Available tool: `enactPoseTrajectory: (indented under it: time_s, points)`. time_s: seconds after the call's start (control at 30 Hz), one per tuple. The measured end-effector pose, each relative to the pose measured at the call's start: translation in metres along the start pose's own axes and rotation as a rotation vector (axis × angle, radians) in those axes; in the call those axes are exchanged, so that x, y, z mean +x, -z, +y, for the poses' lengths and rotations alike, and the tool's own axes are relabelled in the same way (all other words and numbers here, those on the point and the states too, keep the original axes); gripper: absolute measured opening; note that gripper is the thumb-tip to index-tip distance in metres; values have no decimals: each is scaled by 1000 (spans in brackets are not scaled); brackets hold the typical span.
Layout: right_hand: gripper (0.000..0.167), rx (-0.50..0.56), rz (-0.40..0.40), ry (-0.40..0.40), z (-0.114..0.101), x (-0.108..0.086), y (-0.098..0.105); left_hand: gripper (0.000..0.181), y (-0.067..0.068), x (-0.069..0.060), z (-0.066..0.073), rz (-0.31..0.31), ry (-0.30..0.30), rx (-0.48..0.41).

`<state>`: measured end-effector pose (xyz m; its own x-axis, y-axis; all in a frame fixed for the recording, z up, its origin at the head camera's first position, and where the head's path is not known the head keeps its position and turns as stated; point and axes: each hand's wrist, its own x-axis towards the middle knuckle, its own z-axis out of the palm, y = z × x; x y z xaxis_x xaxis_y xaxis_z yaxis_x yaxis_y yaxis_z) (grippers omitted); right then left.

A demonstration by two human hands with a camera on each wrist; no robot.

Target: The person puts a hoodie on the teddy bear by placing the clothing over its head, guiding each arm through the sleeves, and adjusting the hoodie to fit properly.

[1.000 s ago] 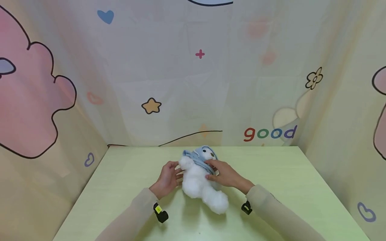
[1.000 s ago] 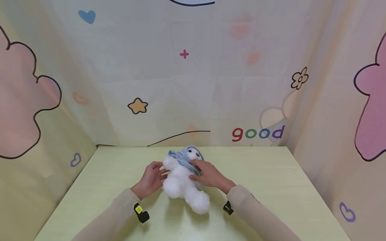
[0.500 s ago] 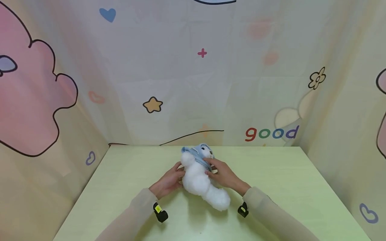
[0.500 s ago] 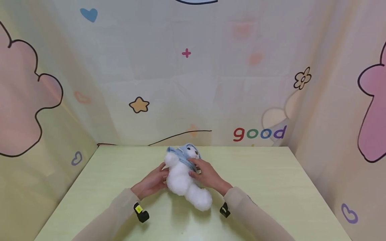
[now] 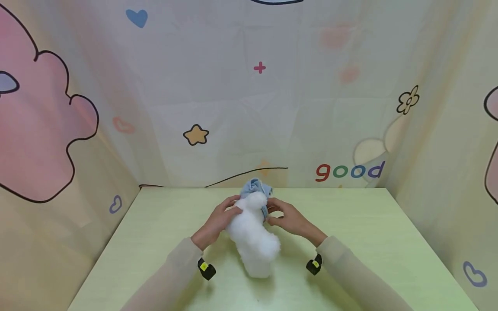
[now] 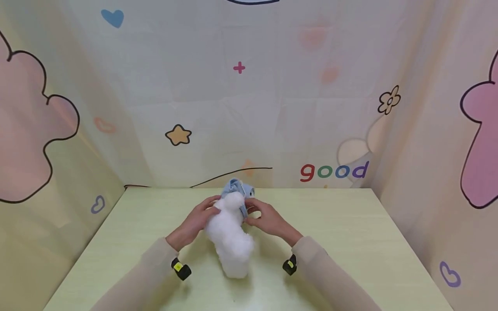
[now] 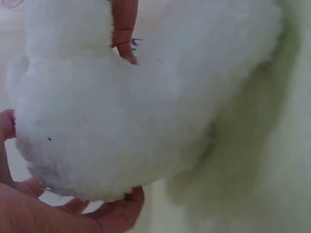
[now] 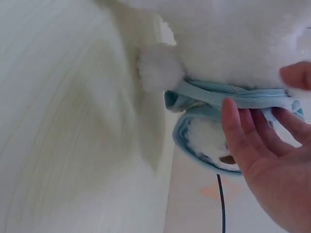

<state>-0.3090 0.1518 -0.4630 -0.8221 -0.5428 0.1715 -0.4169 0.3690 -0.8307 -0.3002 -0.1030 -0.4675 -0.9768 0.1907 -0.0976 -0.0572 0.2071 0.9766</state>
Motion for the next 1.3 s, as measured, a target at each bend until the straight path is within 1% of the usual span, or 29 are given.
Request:
enactPoseTrajectory:
  time_s: [0.1, 0.17, 0.2, 0.27, 0.33, 0.4, 0.5, 0.53, 0.57, 0.63, 0.73, 0.8, 0.87, 0.93, 0.97, 1.03, 1.1, 1.17, 1.23, 1.3]
  points:
    - [52, 195, -87, -66, -3, 0, 4, 50, 2, -2, 11, 49, -38, 167]
    - [53, 293, -118, -110, -5, 0, 5, 51, 2, -3, 17, 65, -54, 254]
    - [54, 309, -124, -127, -5, 0, 5, 51, 1, -4, 20, 67, -61, 296]
    - [58, 295, -117, -165, -4, 1, 3, 51, -1, -5, 25, 54, -81, 364]
    - [59, 248, -92, -208, 1, 0, 1, 49, -3, -7, 27, 7, -94, 386]
    - [56, 184, -50, -256, 8, -3, 1, 44, -5, -10, 26, -57, -107, 368]
    - [45, 13, 47, -299, 19, -11, 5, 41, -6, -12, 21, -141, -137, 305]
    - [41, -52, 75, -298, 21, -13, 8, 41, -6, -12, 19, -159, -153, 290]
    - [36, -112, 106, -294, 23, -16, 10, 41, -5, -12, 17, -162, -174, 294]
    - [27, -231, 165, -266, 23, -20, 15, 44, -5, -11, 12, -158, -218, 322]
    - [22, -302, 236, -167, 18, -22, 20, 54, -4, -8, 8, -159, -263, 381]
    - [21, -318, 276, -93, 12, -22, 22, 53, -3, -5, 7, -189, -270, 383]
    - [22, -329, 267, -24, 6, -20, 22, 46, -1, -2, 7, -211, -269, 364]
    - [22, -345, 225, 11, 1, -16, 21, 43, 1, 1, 8, -232, -271, 373]
    - [23, -360, 203, 21, -1, -14, 21, 43, 1, 4, 9, -243, -276, 392]
    - [24, -410, 167, 34, -3, -8, 20, 45, 0, 7, 13, -255, -308, 452]
    - [24, -478, 155, 38, -3, -2, 19, 47, -1, 11, 18, -270, -343, 521]
    - [24, -547, 148, 44, -3, 4, 17, 43, -3, 16, 22, -270, -377, 578]
    - [21, -617, 135, 57, -1, 11, 15, 37, -4, 20, 24, -253, -416, 647]
    - [18, -666, 118, 72, 0, 17, 13, 30, -6, 25, 23, -223, -449, 718]
